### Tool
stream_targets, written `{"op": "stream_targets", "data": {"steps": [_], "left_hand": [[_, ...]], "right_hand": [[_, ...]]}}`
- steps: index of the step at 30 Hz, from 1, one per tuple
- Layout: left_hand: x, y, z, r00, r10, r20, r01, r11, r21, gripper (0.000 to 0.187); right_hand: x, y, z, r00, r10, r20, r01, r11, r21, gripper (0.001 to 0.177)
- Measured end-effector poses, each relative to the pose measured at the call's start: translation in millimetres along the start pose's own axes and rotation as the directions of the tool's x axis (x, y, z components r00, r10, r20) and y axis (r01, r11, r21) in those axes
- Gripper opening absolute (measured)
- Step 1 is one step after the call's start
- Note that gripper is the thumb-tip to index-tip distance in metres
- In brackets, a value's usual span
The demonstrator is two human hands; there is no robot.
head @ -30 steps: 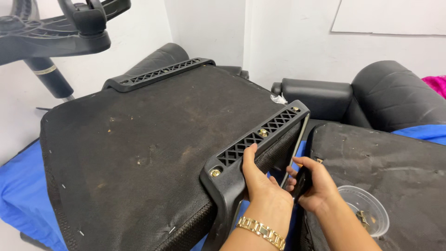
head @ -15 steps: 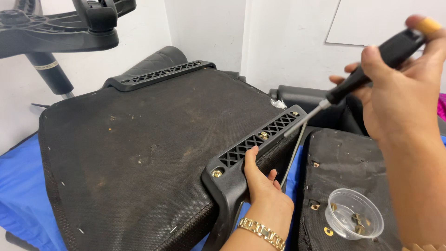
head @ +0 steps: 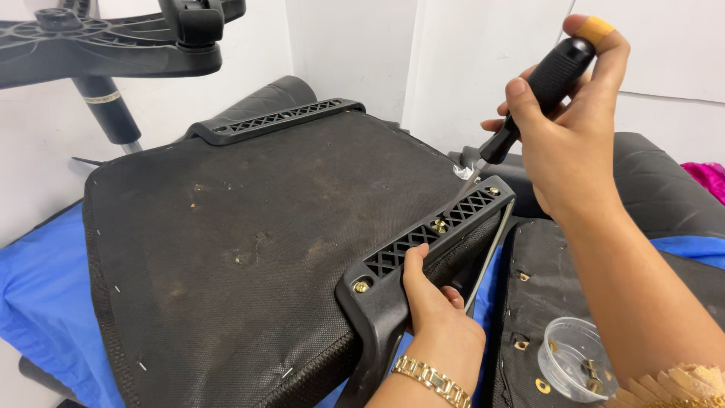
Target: The person uses a screwdriver to fasten screws into a black plastic frame attached to a fabric-covered seat cushion. They repeatedly position the frame, insert screws, and tighten them while working on a blue-covered surface.
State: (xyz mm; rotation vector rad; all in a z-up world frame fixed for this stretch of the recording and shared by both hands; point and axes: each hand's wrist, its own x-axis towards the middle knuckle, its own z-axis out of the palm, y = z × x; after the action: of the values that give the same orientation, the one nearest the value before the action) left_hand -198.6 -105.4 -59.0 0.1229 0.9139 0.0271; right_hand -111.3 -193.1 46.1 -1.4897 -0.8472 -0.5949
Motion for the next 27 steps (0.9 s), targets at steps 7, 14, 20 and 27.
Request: {"op": "stream_targets", "data": {"steps": [7, 14, 20, 27], "left_hand": [[10.6, -2.7, -2.0, 0.999, 0.01, 0.047, -0.01, 1.0, 0.0, 0.04], [16.4, -4.6, -2.6, 0.998, 0.018, 0.063, -0.019, 1.0, 0.012, 0.053], [11.7, -3.1, -0.1, 0.999, 0.009, 0.036, -0.01, 1.0, 0.011, 0.053], [11.2, -2.5, -0.8, 0.999, 0.006, 0.035, -0.006, 1.0, 0.008, 0.052]], "right_hand": [[13.4, -14.8, 8.3, 0.995, 0.09, 0.041, -0.086, 0.992, -0.093, 0.056], [16.7, -18.0, 9.7, 0.995, 0.055, 0.086, -0.047, 0.995, -0.085, 0.055], [18.4, -20.6, 7.9, 0.995, 0.023, 0.101, -0.011, 0.993, -0.122, 0.053], [14.9, -18.9, 11.8, 0.994, 0.053, 0.094, -0.045, 0.996, -0.081, 0.054]]}}
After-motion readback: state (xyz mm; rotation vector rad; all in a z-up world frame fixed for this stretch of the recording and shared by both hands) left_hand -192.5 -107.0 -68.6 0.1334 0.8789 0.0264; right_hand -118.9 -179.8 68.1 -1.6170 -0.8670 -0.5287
